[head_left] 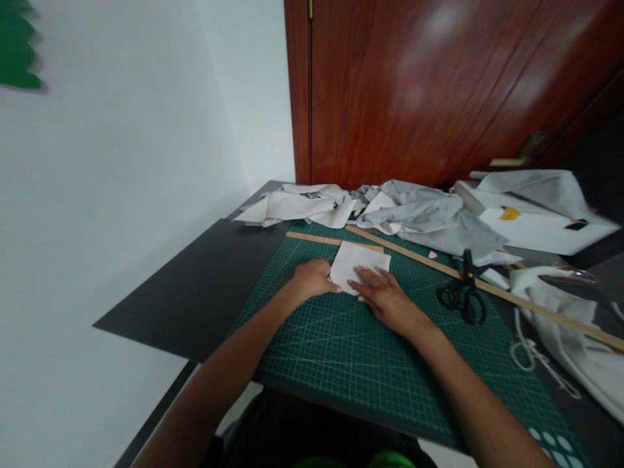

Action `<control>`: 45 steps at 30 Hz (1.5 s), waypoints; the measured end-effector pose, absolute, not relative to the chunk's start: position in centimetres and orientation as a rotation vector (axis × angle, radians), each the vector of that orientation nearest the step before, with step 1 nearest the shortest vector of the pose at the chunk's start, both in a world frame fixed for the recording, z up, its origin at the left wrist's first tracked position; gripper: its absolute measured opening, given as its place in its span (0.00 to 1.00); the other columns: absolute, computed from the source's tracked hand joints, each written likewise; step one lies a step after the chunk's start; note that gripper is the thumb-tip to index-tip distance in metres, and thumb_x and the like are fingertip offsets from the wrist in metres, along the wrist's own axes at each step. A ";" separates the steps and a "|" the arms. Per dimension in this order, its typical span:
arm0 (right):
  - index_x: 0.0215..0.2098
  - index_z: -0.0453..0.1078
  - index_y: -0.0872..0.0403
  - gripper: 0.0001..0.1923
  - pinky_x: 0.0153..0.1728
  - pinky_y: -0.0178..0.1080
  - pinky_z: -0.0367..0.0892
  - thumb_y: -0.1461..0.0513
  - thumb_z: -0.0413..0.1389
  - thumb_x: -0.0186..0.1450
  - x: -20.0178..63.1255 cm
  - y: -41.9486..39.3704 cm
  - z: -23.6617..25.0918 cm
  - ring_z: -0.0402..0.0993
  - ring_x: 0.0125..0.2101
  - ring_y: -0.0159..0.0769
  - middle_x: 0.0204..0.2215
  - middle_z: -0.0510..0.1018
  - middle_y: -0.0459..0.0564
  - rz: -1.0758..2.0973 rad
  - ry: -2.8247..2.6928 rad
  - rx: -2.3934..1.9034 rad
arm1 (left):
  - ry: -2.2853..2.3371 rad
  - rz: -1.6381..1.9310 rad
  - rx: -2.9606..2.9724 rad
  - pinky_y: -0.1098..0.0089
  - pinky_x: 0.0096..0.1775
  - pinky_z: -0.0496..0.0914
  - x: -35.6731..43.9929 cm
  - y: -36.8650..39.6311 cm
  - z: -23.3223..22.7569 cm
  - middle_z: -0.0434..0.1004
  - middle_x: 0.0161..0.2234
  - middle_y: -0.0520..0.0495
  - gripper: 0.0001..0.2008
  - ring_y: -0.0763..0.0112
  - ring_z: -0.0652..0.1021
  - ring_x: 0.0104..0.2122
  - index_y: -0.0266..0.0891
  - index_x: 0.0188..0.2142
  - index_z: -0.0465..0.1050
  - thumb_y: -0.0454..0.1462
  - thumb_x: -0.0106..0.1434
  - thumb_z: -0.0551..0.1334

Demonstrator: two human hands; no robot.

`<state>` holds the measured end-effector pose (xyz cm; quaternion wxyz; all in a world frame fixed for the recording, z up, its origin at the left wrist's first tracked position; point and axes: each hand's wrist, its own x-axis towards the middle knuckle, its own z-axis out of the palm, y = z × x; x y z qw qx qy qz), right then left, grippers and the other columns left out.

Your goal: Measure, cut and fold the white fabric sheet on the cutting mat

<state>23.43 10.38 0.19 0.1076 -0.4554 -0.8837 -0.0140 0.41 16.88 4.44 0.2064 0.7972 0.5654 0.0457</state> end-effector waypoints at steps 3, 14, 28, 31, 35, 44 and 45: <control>0.63 0.72 0.53 0.22 0.66 0.59 0.56 0.67 0.51 0.73 24.2 11.0 0.3 0.64 0.66 0.49 0.66 0.69 0.64 -0.018 -2.561 -1.301 | 1.569 0.209 2.373 0.57 0.51 0.69 0.6 16.5 4.3 0.77 0.51 0.36 0.40 0.43 0.75 0.52 0.38 0.57 0.72 0.52 0.49 0.77; 0.48 0.78 0.55 0.13 0.55 0.48 0.68 0.60 0.52 0.74 24.5 10.8 1.5 0.75 0.50 0.46 0.50 0.80 0.58 0.100 -2.520 -1.307 | 0.910 0.315 2.561 0.62 0.57 0.65 -0.5 18.5 3.4 0.79 0.50 0.45 0.21 0.58 0.75 0.52 0.42 0.47 0.79 0.36 0.54 0.76; 0.43 0.73 0.56 0.14 0.49 0.41 0.67 0.67 0.45 0.74 25.6 11.3 1.6 0.76 0.44 0.43 0.40 0.80 0.57 0.178 -2.444 -1.412 | 1.019 0.465 2.430 0.64 0.53 0.68 -0.1 19.0 2.4 0.77 0.49 0.43 0.22 0.59 0.77 0.50 0.39 0.50 0.74 0.40 0.58 0.74; 0.43 0.71 0.55 0.14 0.46 0.40 0.67 0.67 0.44 0.75 25.7 11.2 1.8 0.76 0.42 0.42 0.38 0.80 0.55 0.237 -2.345 -1.450 | 1.015 0.480 2.450 0.64 0.51 0.69 -0.2 19.1 2.1 0.78 0.48 0.44 0.22 0.60 0.77 0.48 0.39 0.49 0.73 0.36 0.57 0.74; 0.40 0.70 0.54 0.12 0.43 0.39 0.66 0.65 0.45 0.75 25.9 11.3 1.9 0.76 0.39 0.42 0.36 0.79 0.54 0.255 -2.331 -1.471 | 0.970 0.493 2.526 0.65 0.50 0.68 -0.3 19.1 2.1 0.77 0.46 0.46 0.21 0.61 0.76 0.47 0.40 0.47 0.72 0.35 0.56 0.75; 0.40 0.68 0.52 0.12 0.39 0.39 0.64 0.61 0.43 0.76 26.4 11.6 1.2 0.76 0.36 0.41 0.34 0.77 0.53 0.257 -2.273 -1.464 | 0.863 0.438 2.711 0.68 0.42 0.68 -0.5 19.3 2.6 0.76 0.36 0.49 0.10 0.64 0.76 0.41 0.39 0.32 0.78 0.40 0.58 0.75; 0.40 0.68 0.52 0.12 0.38 0.39 0.64 0.61 0.44 0.76 26.5 11.7 1.1 0.75 0.35 0.41 0.34 0.77 0.52 0.274 -2.247 -1.466 | 0.848 0.445 2.701 0.68 0.43 0.68 -0.6 19.3 2.5 0.77 0.38 0.48 0.09 0.64 0.76 0.42 0.40 0.35 0.80 0.39 0.59 0.75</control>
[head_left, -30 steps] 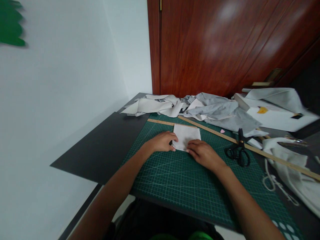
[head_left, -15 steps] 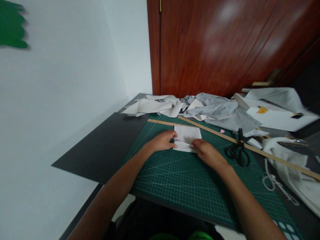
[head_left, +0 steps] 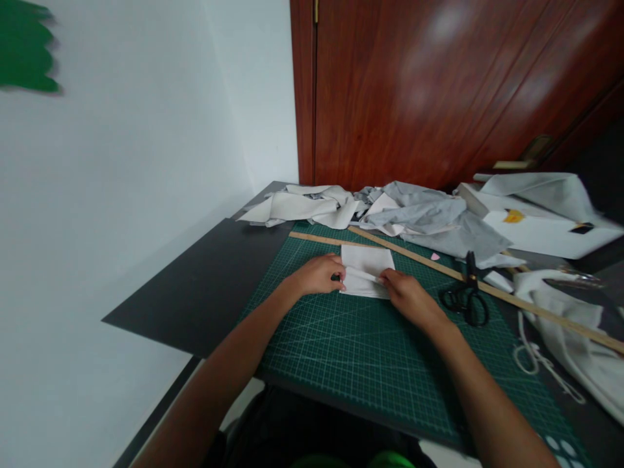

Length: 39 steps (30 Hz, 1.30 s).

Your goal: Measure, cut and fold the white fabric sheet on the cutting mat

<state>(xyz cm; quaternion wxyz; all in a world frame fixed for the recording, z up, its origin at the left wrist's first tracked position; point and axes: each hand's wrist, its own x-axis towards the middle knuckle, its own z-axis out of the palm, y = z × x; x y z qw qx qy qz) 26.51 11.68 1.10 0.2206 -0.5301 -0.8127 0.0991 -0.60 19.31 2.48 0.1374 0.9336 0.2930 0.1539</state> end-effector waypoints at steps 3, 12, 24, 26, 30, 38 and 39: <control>0.39 0.69 0.52 0.12 0.38 0.39 0.64 0.61 0.45 0.75 26.7 11.7 1.1 0.76 0.34 0.41 0.33 0.78 0.52 0.307 -2.232 -1.427 | 0.831 0.483 2.659 0.66 0.50 0.69 -0.8 19.4 2.1 0.78 0.46 0.46 0.14 0.63 0.77 0.47 0.42 0.45 0.81 0.36 0.59 0.74; 0.46 0.73 0.54 0.14 0.46 0.45 0.69 0.54 0.53 0.73 25.5 11.2 1.6 0.78 0.42 0.47 0.41 0.81 0.58 0.259 -2.274 -1.434 | 0.805 0.388 2.638 0.66 0.49 0.69 -0.5 19.0 2.2 0.80 0.45 0.47 0.16 0.63 0.79 0.46 0.44 0.49 0.83 0.35 0.61 0.73; 0.46 0.75 0.52 0.13 0.38 0.42 0.68 0.53 0.62 0.67 23.5 10.7 1.0 0.73 0.36 0.41 0.36 0.77 0.50 0.463 -2.176 -1.314 | 0.593 0.461 2.575 0.72 0.42 0.67 1.5 17.3 1.6 0.80 0.39 0.49 0.10 0.70 0.78 0.39 0.46 0.45 0.84 0.34 0.67 0.66; 0.42 0.76 0.51 0.11 0.37 0.41 0.67 0.54 0.63 0.66 23.3 10.7 0.9 0.73 0.35 0.40 0.35 0.76 0.49 0.504 -2.196 -1.268 | 0.576 0.467 2.531 0.72 0.42 0.67 1.7 17.2 1.5 0.80 0.38 0.49 0.10 0.71 0.78 0.38 0.44 0.43 0.84 0.32 0.67 0.65; 0.38 0.74 0.51 0.07 0.39 0.41 0.66 0.56 0.59 0.69 23.6 11.1 0.5 0.73 0.35 0.39 0.34 0.76 0.48 0.535 -2.175 -1.249 | 0.566 0.516 2.452 0.73 0.42 0.68 1.7 17.6 1.5 0.81 0.36 0.49 0.07 0.71 0.79 0.37 0.40 0.39 0.84 0.32 0.68 0.64; 0.28 0.70 0.50 0.16 0.31 0.39 0.59 0.51 0.56 0.70 24.1 11.3 0.5 0.66 0.27 0.35 0.24 0.71 0.44 0.554 -2.027 -1.355 | 1.313 0.824 2.373 0.70 0.36 0.66 0.4 19.6 1.5 0.80 0.33 0.49 0.06 0.69 0.76 0.33 0.39 0.35 0.82 0.35 0.66 0.65; 0.28 0.70 0.50 0.17 0.30 0.38 0.59 0.50 0.56 0.70 24.1 11.4 0.4 0.66 0.26 0.35 0.24 0.71 0.44 0.573 -1.983 -1.369 | 1.348 0.803 2.381 0.70 0.36 0.67 0.3 19.8 1.4 0.80 0.33 0.49 0.06 0.69 0.76 0.33 0.39 0.34 0.82 0.36 0.66 0.65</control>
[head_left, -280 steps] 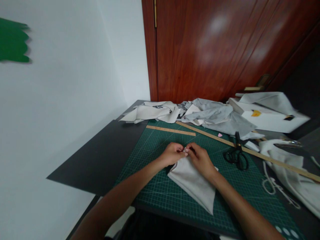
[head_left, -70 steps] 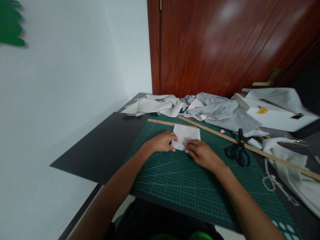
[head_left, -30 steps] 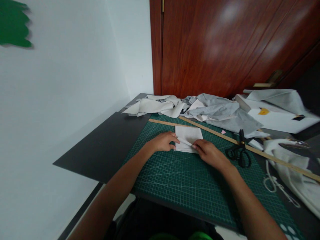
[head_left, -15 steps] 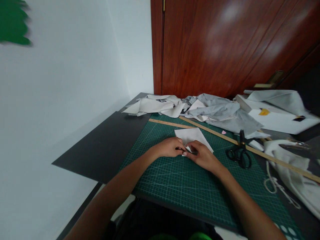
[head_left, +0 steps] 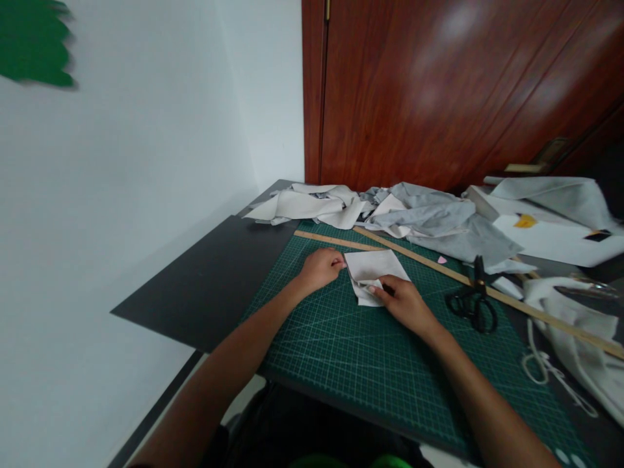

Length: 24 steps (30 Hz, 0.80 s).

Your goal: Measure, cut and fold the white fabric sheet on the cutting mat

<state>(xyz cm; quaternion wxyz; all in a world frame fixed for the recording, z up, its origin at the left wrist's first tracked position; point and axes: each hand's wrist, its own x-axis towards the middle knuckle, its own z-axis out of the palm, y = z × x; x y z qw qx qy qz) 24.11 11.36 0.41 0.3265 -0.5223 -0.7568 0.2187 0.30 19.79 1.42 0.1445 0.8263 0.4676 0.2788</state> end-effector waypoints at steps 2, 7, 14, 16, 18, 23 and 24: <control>0.27 0.70 0.51 0.20 0.28 0.38 0.58 0.47 0.56 0.69 24.2 11.5 0.3 0.65 0.26 0.36 0.23 0.71 0.44 0.616 -1.883 -1.387 | 1.342 0.744 2.398 0.70 0.36 0.67 0.2 19.9 1.2 0.80 0.32 0.49 0.05 0.69 0.76 0.32 0.40 0.33 0.82 0.36 0.65 0.66; 0.28 0.72 0.52 0.25 0.25 0.37 0.56 0.40 0.57 0.64 24.6 11.8 0.4 0.62 0.24 0.34 0.21 0.68 0.43 0.708 -1.675 -1.370 | 1.228 0.706 2.423 0.71 0.36 0.67 0.7 19.2 0.9 0.81 0.35 0.50 0.04 0.69 0.77 0.34 0.42 0.37 0.83 0.35 0.64 0.67; 0.25 0.67 0.51 0.28 0.23 0.36 0.55 0.37 0.58 0.62 24.9 11.8 0.8 0.59 0.22 0.32 0.19 0.64 0.41 0.780 -1.554 -1.357 | 1.252 0.741 2.441 0.70 0.38 0.69 1.2 18.6 0.7 0.80 0.36 0.49 0.05 0.68 0.78 0.36 0.41 0.39 0.83 0.37 0.65 0.67; 0.25 0.67 0.51 0.28 0.23 0.36 0.55 0.37 0.59 0.61 25.0 11.8 0.7 0.59 0.22 0.32 0.19 0.64 0.41 0.806 -1.534 -1.347 | 1.281 0.741 2.452 0.69 0.39 0.69 1.2 18.7 0.6 0.79 0.36 0.49 0.05 0.66 0.78 0.37 0.42 0.38 0.82 0.38 0.66 0.67; 0.26 0.68 0.51 0.27 0.23 0.36 0.56 0.38 0.60 0.61 25.0 11.9 0.6 0.60 0.21 0.32 0.19 0.65 0.41 0.846 -1.495 -1.331 | 1.333 0.757 2.454 0.68 0.41 0.70 1.1 18.7 0.5 0.79 0.37 0.48 0.05 0.64 0.78 0.40 0.42 0.38 0.82 0.39 0.66 0.67; 0.31 0.70 0.52 0.24 0.22 0.35 0.56 0.40 0.61 0.62 25.2 11.9 0.3 0.60 0.21 0.31 0.20 0.66 0.41 0.886 -1.380 -1.278 | 1.508 0.857 2.376 0.60 0.52 0.71 1.2 19.1 0.1 0.78 0.47 0.43 0.12 0.56 0.76 0.49 0.40 0.46 0.78 0.41 0.64 0.69; 0.32 0.71 0.51 0.24 0.22 0.35 0.56 0.40 0.60 0.63 25.2 11.9 0.3 0.60 0.21 0.31 0.21 0.66 0.41 0.890 -1.388 -1.260 | 1.529 0.867 2.362 0.58 0.53 0.70 1.2 19.2 -0.1 0.78 0.48 0.42 0.14 0.54 0.76 0.51 0.39 0.47 0.77 0.40 0.63 0.70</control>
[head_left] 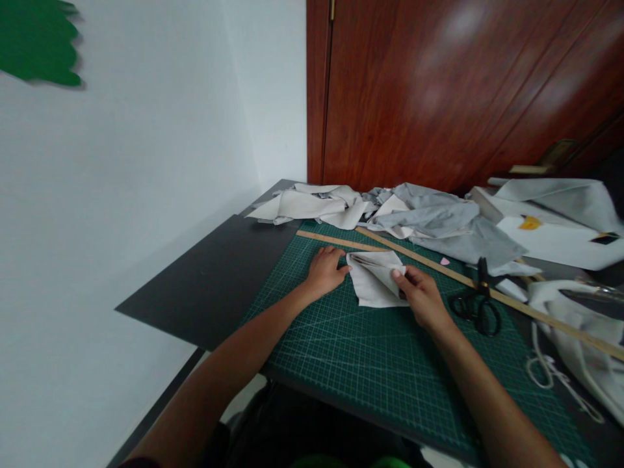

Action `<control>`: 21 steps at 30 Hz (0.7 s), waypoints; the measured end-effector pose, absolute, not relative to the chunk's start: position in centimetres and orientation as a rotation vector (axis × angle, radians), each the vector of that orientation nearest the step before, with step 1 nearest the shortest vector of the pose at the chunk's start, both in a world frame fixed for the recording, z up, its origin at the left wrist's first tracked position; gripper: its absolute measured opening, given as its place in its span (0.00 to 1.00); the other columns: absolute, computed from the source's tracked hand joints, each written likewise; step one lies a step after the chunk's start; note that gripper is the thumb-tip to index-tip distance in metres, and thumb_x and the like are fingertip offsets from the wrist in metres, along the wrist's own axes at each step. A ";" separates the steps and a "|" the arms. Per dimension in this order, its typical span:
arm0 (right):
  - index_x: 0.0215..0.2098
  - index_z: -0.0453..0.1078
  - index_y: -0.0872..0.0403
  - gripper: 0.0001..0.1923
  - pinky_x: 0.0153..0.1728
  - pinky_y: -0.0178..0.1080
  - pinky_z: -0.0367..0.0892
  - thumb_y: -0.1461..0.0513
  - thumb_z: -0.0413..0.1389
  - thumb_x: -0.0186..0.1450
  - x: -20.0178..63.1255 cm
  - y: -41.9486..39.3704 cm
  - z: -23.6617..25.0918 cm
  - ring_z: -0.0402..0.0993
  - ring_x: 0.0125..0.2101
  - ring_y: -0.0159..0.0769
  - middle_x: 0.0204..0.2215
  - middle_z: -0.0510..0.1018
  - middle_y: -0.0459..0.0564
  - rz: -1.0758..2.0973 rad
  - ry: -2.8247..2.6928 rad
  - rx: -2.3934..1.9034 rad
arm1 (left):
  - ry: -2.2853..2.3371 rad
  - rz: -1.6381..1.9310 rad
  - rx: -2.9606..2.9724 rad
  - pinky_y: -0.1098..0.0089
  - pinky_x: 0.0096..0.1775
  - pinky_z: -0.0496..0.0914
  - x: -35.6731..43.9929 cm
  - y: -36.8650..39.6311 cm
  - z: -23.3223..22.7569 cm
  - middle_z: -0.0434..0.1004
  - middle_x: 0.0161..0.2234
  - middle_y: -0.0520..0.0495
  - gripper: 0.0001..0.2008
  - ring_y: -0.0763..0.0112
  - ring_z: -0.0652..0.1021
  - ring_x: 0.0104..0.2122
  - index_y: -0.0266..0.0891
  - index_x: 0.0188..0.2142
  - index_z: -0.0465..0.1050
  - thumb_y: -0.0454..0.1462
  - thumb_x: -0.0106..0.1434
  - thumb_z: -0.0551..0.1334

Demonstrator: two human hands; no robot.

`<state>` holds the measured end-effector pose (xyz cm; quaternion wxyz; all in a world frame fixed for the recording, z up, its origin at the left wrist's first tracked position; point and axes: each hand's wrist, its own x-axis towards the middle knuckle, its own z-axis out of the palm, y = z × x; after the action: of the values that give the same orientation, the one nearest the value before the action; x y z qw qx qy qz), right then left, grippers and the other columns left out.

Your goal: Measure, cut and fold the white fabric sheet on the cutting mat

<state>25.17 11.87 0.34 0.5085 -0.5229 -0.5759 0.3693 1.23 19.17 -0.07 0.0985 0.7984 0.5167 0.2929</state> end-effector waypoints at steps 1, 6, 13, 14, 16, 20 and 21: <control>0.32 0.71 0.51 0.23 0.22 0.35 0.56 0.41 0.60 0.63 25.1 11.8 0.4 0.60 0.21 0.31 0.21 0.66 0.41 0.898 -1.406 -1.242 | 1.540 0.874 2.348 0.57 0.55 0.70 1.3 19.3 -0.2 0.78 0.49 0.41 0.15 0.53 0.75 0.51 0.38 0.47 0.76 0.39 0.62 0.70; 0.34 0.73 0.51 0.23 0.20 0.35 0.53 0.41 0.60 0.63 24.6 11.0 1.3 0.58 0.20 0.31 0.21 0.66 0.41 0.965 -1.491 -1.220 | 1.457 0.968 2.093 0.54 0.58 0.69 1.3 20.3 -0.8 0.79 0.49 0.43 0.15 0.56 0.76 0.52 0.40 0.46 0.74 0.36 0.60 0.71; 0.34 0.72 0.51 0.25 0.16 0.34 0.49 0.39 0.63 0.60 23.8 9.9 2.6 0.53 0.16 0.28 0.17 0.61 0.38 1.065 -1.403 -1.239 | 1.237 0.892 1.915 0.68 0.41 0.76 0.4 22.3 -0.8 0.82 0.36 0.47 0.08 0.70 0.82 0.36 0.36 0.40 0.74 0.28 0.60 0.67; 0.34 0.72 0.50 0.25 0.16 0.34 0.49 0.39 0.63 0.60 23.7 9.9 2.7 0.52 0.15 0.27 0.17 0.60 0.37 1.072 -1.383 -1.235 | 1.226 0.889 1.909 0.69 0.40 0.76 0.3 22.4 -0.8 0.82 0.35 0.47 0.09 0.70 0.82 0.35 0.35 0.40 0.75 0.27 0.60 0.67; 0.34 0.72 0.50 0.25 0.16 0.34 0.48 0.39 0.64 0.59 23.6 9.8 2.7 0.51 0.15 0.27 0.16 0.60 0.37 1.081 -1.367 -1.231 | 1.210 0.892 1.913 0.70 0.40 0.76 0.2 22.4 -0.9 0.82 0.34 0.47 0.10 0.71 0.81 0.35 0.35 0.39 0.75 0.26 0.57 0.67; 0.31 0.71 0.50 0.26 0.17 0.34 0.49 0.38 0.64 0.58 23.4 9.7 2.9 0.52 0.16 0.28 0.17 0.61 0.38 1.075 -1.408 -1.232 | 1.180 0.891 1.966 0.70 0.40 0.75 0.3 22.0 -1.1 0.81 0.32 0.50 0.09 0.71 0.80 0.35 0.36 0.36 0.78 0.27 0.55 0.68; 0.30 0.72 0.50 0.26 0.18 0.35 0.52 0.38 0.63 0.58 23.3 9.7 3.0 0.55 0.17 0.29 0.18 0.64 0.40 1.063 -1.443 -1.224 | 1.174 0.890 1.980 0.70 0.39 0.74 0.3 21.8 -1.2 0.81 0.32 0.50 0.09 0.70 0.80 0.34 0.37 0.36 0.79 0.27 0.55 0.68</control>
<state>23.32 9.68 3.02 0.4667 -0.4986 -0.5881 0.4332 0.34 21.82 -1.17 0.3304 0.7572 0.4491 0.3403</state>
